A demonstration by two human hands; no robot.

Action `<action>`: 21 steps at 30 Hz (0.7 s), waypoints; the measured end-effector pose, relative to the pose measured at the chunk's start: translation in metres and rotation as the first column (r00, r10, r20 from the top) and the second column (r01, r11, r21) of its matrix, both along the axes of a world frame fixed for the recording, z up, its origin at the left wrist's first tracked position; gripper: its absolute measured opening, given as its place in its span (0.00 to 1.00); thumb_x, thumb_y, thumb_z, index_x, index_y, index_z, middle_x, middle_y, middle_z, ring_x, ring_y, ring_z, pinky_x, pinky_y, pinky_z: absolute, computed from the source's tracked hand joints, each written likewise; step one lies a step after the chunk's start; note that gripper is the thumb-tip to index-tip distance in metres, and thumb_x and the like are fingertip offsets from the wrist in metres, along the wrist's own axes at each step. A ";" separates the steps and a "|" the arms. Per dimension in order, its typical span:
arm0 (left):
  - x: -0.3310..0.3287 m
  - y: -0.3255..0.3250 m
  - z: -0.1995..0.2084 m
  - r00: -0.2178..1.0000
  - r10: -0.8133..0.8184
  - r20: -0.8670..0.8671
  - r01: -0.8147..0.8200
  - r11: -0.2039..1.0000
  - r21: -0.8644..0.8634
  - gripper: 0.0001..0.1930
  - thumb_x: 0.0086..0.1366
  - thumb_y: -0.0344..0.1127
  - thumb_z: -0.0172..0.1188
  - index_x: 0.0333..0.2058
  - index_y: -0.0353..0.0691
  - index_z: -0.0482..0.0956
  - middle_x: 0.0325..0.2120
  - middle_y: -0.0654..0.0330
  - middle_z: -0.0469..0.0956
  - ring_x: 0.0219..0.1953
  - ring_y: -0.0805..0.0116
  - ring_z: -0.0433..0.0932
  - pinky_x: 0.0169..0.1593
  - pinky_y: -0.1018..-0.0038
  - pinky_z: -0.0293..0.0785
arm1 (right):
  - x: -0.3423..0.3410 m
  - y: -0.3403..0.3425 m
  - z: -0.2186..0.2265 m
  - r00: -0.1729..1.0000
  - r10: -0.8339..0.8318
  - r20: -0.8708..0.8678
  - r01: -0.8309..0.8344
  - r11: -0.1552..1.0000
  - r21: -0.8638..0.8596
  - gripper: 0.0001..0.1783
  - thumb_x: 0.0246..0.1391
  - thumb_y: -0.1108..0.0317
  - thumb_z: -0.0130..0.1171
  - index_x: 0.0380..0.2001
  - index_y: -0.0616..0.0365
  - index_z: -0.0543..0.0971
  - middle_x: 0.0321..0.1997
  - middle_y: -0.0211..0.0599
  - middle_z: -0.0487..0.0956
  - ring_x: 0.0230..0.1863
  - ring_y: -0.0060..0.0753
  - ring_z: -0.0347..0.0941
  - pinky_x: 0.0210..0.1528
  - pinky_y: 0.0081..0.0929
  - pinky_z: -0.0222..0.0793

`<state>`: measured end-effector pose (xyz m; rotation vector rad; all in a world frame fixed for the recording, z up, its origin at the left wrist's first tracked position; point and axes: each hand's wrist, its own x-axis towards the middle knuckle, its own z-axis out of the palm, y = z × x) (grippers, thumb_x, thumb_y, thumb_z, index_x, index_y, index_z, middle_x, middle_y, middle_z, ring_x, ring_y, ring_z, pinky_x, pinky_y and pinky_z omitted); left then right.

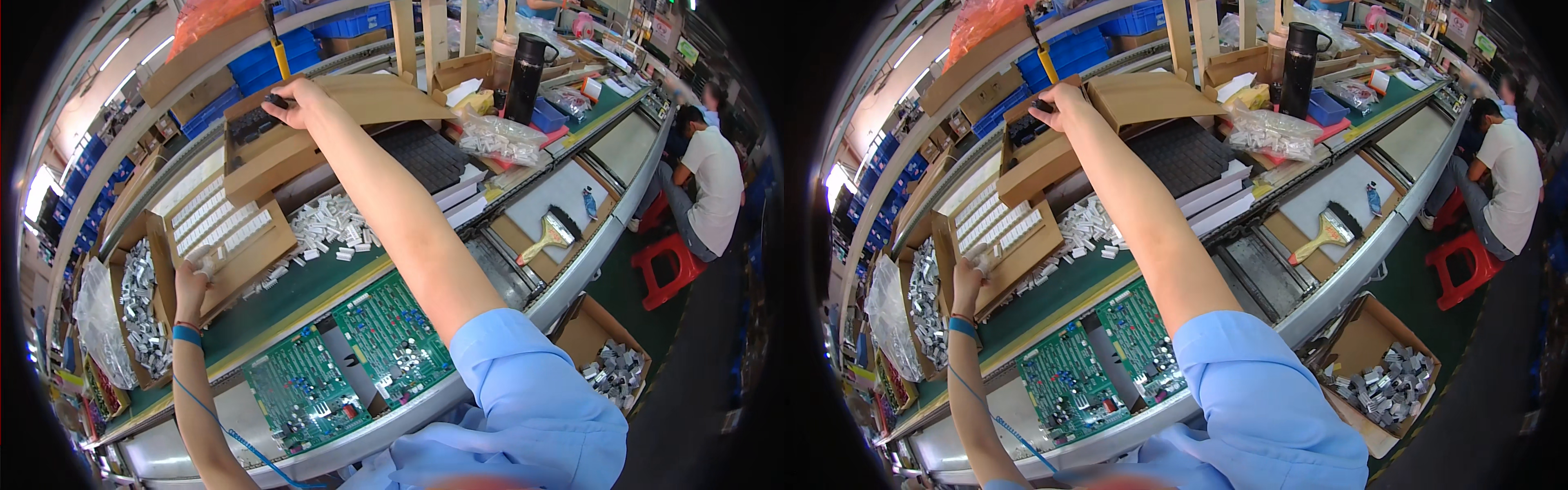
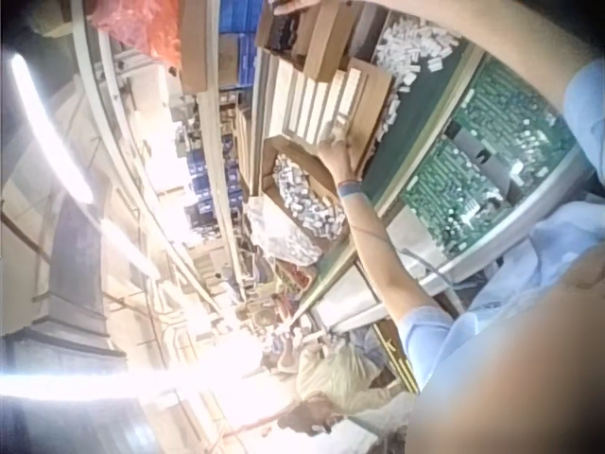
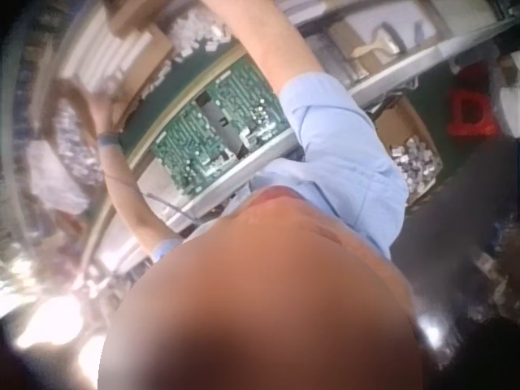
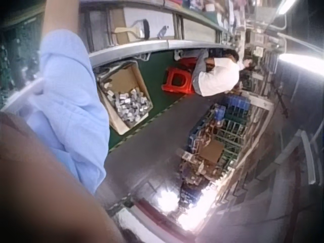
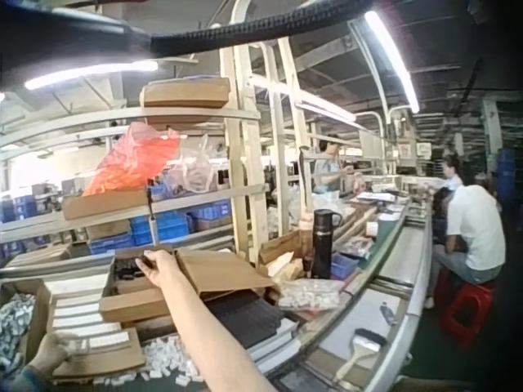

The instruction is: Assembling electronic components onto printed circuit boards (PCBs) on a production line.

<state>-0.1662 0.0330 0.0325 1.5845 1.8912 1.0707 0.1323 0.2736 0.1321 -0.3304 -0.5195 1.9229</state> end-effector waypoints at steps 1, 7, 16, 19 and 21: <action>-0.025 -0.002 -0.008 1.000 0.022 -0.011 -0.022 1.000 -0.008 0.16 0.62 0.27 0.54 0.50 0.35 0.74 0.22 0.65 0.74 0.18 0.79 0.71 0.20 0.83 0.66 | -0.008 -0.015 0.010 1.000 0.013 0.008 -0.013 1.000 -0.003 0.11 0.50 0.82 0.53 0.39 0.67 0.69 0.41 0.46 0.69 0.40 0.45 0.71 0.38 0.41 0.82; -0.021 -0.004 0.001 0.992 0.053 -0.119 -0.064 0.993 -0.097 0.09 0.47 0.23 0.52 0.28 0.34 0.78 0.14 0.62 0.72 0.16 0.76 0.72 0.17 0.77 0.65 | 0.029 -0.085 0.001 0.952 0.192 0.239 -0.239 0.953 0.186 0.17 0.46 0.82 0.58 0.42 0.68 0.70 0.46 0.52 0.70 0.46 0.49 0.71 0.42 0.36 0.80; 0.004 -0.015 0.006 0.979 0.031 0.202 0.015 0.975 -0.221 0.17 0.66 0.38 0.54 0.51 0.41 0.73 0.27 0.71 0.74 0.22 0.87 0.62 0.21 0.89 0.56 | 0.128 -0.213 -0.040 0.669 0.368 0.646 -0.606 0.773 0.187 0.14 0.55 0.68 0.58 0.43 0.63 0.76 0.36 0.31 0.78 0.35 0.18 0.74 0.30 0.11 0.70; 0.014 -0.028 0.016 0.947 -0.002 0.320 0.064 0.981 -0.183 0.16 0.64 0.37 0.57 0.50 0.41 0.74 0.31 0.68 0.76 0.23 0.87 0.64 0.23 0.88 0.59 | 0.134 -0.223 -0.057 0.619 0.458 0.638 -0.650 0.755 0.088 0.14 0.56 0.67 0.57 0.44 0.62 0.76 0.36 0.30 0.78 0.34 0.15 0.73 0.27 0.10 0.68; -0.034 -0.023 0.006 0.903 -0.010 0.429 0.098 0.978 -0.184 0.16 0.66 0.39 0.55 0.50 0.40 0.73 0.31 0.69 0.73 0.24 0.86 0.62 0.21 0.88 0.55 | 0.133 -0.231 -0.060 0.602 0.474 0.642 -0.675 0.732 0.093 0.14 0.56 0.67 0.57 0.44 0.62 0.76 0.36 0.29 0.78 0.33 0.14 0.72 0.25 0.10 0.66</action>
